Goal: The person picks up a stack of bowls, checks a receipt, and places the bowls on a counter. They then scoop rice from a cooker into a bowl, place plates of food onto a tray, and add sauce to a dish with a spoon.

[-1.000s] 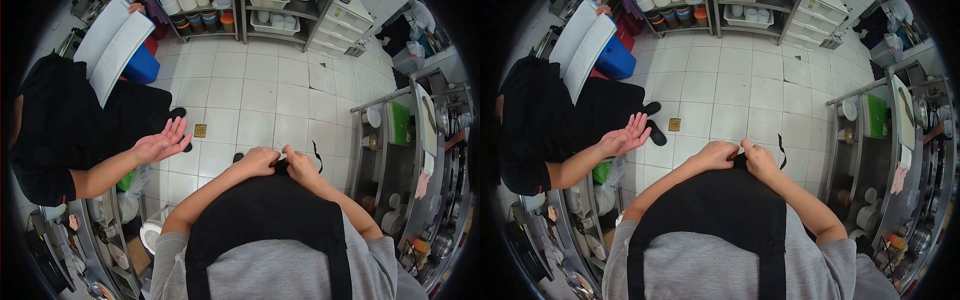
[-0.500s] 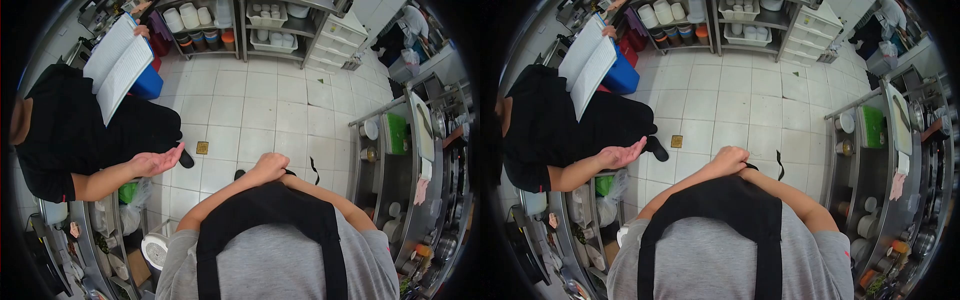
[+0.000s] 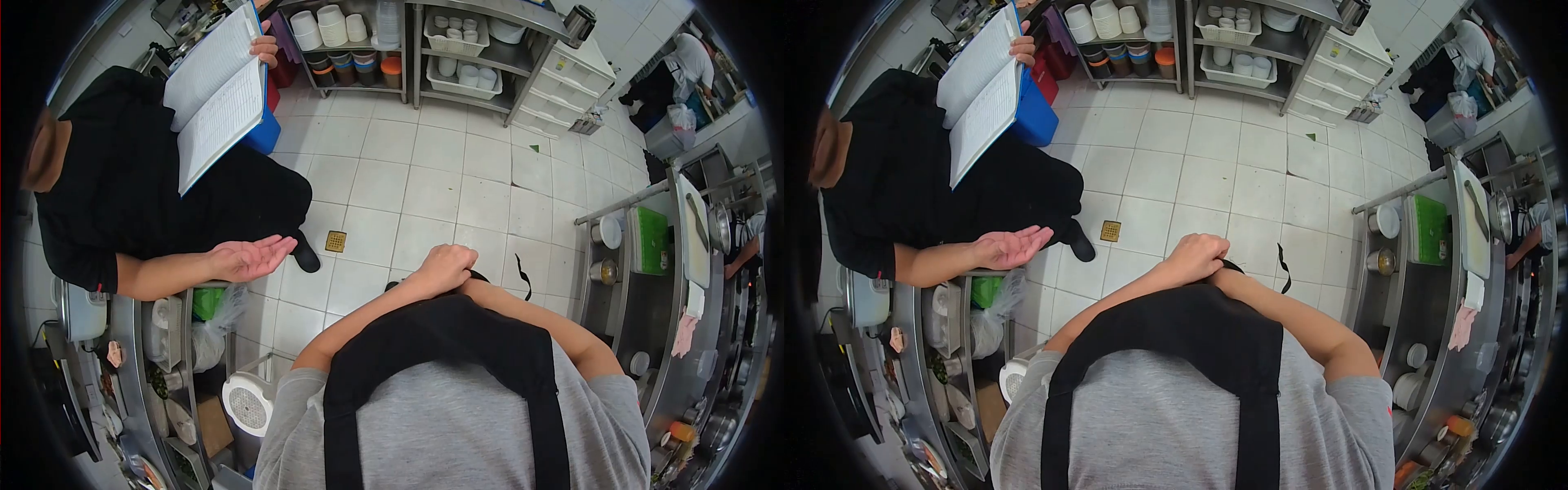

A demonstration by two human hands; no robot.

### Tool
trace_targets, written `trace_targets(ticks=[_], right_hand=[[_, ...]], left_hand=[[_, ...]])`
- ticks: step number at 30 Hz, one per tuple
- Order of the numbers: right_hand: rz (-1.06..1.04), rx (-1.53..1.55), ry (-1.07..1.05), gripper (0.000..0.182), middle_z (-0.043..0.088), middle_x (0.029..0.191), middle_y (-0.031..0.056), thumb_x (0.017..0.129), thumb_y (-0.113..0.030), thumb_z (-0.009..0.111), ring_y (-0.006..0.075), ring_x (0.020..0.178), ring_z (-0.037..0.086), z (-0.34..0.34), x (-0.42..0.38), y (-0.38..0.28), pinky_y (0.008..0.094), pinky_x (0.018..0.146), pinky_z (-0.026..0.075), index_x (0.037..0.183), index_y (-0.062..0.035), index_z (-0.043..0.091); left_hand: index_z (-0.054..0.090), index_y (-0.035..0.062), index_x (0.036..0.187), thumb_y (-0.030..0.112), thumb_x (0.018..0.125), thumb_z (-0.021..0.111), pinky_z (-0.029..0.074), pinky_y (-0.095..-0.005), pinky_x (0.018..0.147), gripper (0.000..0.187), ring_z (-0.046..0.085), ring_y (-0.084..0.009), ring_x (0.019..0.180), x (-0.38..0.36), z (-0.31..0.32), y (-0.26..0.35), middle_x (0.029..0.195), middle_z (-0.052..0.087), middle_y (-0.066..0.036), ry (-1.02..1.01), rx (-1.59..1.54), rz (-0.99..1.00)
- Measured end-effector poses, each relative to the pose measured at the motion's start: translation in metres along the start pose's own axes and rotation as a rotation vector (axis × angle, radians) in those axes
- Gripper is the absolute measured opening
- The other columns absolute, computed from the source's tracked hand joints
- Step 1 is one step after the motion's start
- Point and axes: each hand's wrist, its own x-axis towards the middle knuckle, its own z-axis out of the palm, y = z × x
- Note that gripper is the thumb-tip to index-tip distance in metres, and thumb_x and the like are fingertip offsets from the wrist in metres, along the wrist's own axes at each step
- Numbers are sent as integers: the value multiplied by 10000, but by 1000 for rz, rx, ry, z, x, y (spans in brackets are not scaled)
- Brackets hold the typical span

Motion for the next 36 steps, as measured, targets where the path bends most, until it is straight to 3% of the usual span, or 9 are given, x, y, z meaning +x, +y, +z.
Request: trace_targets(ticks=[11, 16, 18, 19, 21, 25, 26, 29, 36], right_hand=[[-322, -678, -235, 226, 630, 887, 174, 767, -130, 518, 319, 811, 618, -23, -28, -13, 393, 694, 486, 934, -18, 621], [-281, -669, -8, 152, 623, 811, 164, 713, 15, 546, 316, 728, 612, -113, -89, -81, 396, 644, 483, 845, -20, 614], [-559, -487, 286, 160, 620, 788, 149, 708, 34, 572, 270, 674, 618, -148, -86, -83, 358, 601, 484, 857, -12, 610], [-489, -379, 315, 151, 618, 777, 157, 718, 30, 560, 284, 689, 618, -158, -85, -97, 365, 610, 484, 856, -9, 605], [-347, -167, 370, 135, 616, 756, 172, 737, 22, 536, 311, 720, 616, -165, -75, -132, 380, 629, 486, 854, -5, 595], [-587, -8, 425, 128, 612, 758, 157, 747, 9, 547, 278, 671, 610, -141, -16, -139, 348, 587, 478, 870, 1, 582], [-608, -29, 402, 134, 604, 763, 139, 747, 15, 556, 241, 642, 611, -135, -3, -145, 325, 559, 475, 878, 7, 577], [-909, -191, 558, 133, 595, 774, 144, 741, 10, 555, 298, 685, 604, -113, 43, -157, 364, 587, 483, 873, -3, 565], [-873, -195, 466, 188, 557, 839, 117, 768, -149, 627, 307, 722, 591, -173, 76, -175, 377, 605, 486, 892, -34, 546]], left_hand=[[555, 34, 661, 76, 612, 603, 452, -390, 562, 80, 585, -298, 630, 2, 1, 3, 642, 598, -117, -26, -60, -71], [572, 52, 663, 110, 613, 628, 454, -363, 569, 95, 594, -265, 629, -3, 9, -14, 637, 604, -100, -128, -58, -161], [579, 55, 661, 117, 617, 630, 456, -357, 576, 92, 597, -252, 631, -3, 9, -16, 635, 605, -96, -116, -79, -150], [585, 50, 662, 109, 611, 630, 459, -355, 590, 90, 596, -248, 646, -2, 9, -16, 651, 611, -90, -183, -101, -173], [587, 57, 665, 147, 615, 661, 467, -359, 597, 126, 598, -252, 659, 2, 11, -17, 663, 616, -82, -217, -130, -162], [592, 53, 747, 286, 640, 736, 474, -342, 604, 293, 599, -224, 651, 4, 0, -19, 710, 620, -71, -297, -219, -105], [589, 46, 775, 321, 642, 742, 474, -334, 604, 342, 594, -214, 653, 4, -6, -19, 719, 614, -74, -277, -271, -111], [571, 3, 865, 394, 656, 756, 469, -304, 611, 481, 563, -181, 681, 6, -16, -29, 744, 577, -84, -173, -343, -122], [566, 9, 1014, 253, 723, 707, 461, -332, 733, 404, 555, -193, 832, 45, -53, -89, 893, 586, -88, 116, -612, -58]])
